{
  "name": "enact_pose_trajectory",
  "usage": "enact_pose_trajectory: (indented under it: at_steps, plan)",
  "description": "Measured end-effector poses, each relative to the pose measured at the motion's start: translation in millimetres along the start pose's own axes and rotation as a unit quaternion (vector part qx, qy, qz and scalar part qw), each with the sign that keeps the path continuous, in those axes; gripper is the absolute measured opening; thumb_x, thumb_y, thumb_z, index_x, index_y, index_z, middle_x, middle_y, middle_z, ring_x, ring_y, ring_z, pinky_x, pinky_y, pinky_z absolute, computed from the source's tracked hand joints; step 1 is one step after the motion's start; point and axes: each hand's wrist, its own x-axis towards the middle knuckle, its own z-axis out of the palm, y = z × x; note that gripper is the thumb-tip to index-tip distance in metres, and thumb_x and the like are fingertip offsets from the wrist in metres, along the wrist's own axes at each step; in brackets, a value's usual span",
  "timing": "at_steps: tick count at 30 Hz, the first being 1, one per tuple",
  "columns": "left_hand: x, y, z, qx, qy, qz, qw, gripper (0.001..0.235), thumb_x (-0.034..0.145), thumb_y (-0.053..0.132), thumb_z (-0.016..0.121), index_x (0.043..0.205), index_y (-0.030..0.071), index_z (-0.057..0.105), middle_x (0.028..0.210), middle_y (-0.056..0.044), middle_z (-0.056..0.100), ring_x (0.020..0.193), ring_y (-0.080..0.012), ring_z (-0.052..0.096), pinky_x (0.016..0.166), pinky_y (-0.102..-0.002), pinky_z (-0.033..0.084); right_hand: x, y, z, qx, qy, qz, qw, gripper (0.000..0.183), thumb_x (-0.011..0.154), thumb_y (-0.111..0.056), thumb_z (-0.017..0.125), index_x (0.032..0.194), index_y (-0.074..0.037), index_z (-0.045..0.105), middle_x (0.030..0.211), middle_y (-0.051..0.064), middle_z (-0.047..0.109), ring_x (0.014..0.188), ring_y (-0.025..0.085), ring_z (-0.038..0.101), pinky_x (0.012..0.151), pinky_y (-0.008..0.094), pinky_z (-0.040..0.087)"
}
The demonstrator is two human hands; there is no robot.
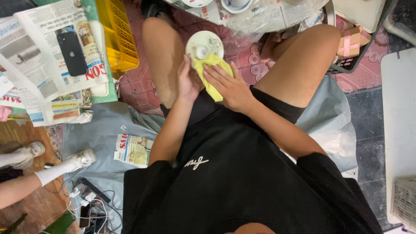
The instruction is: The person wipes various ceramic cups and bowls with a yellow cloth, then wraps some of them in newspaper. The person handles items one at a time, wiping the exterior and interior surfaces before placing them back on the table or wrapping them.
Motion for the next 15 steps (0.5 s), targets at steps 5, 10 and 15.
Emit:
enact_pose_trajectory:
  at_steps: [5,10,15]
  plan:
    - [5.9,10.5,0.5,0.046,-0.068,0.017,0.997,0.03,0.115,0.023,0.054,0.127,-0.003,0.064,0.118,-0.016,0.072,0.1,-0.0246,0.072,0.084,-0.04,0.059,3.0,40.9,-30.5,0.096,0.035,0.075,0.992,0.083,0.079,-0.007,0.062,0.159,-0.005,0.037,0.165,0.012,0.037,0.155,0.033,0.032,0.125,0.06,0.015]
    - [50.4,37.3,69.8,0.157,-0.118,0.01,0.981,0.025,0.107,0.014,0.061,0.121,-0.006,0.068,0.118,-0.013,0.073,0.107,-0.0195,0.069,0.095,-0.034,0.057,18.2,97.0,-74.8,0.268,0.181,0.179,0.929,0.054,0.108,-0.018,0.052,0.159,-0.006,0.039,0.168,0.012,0.041,0.156,0.028,0.037,0.129,0.048,0.024]
    - [148.4,77.2,199.8,0.508,-0.271,0.186,0.796,0.021,0.104,0.008,0.071,0.117,-0.008,0.073,0.117,-0.008,0.069,0.106,-0.0151,0.062,0.093,-0.028,0.049,33.6,174.5,-77.7,0.436,0.419,0.198,0.772,0.048,0.121,-0.035,0.041,0.156,-0.003,0.042,0.159,0.011,0.049,0.142,0.019,0.052,0.122,0.035,0.043]
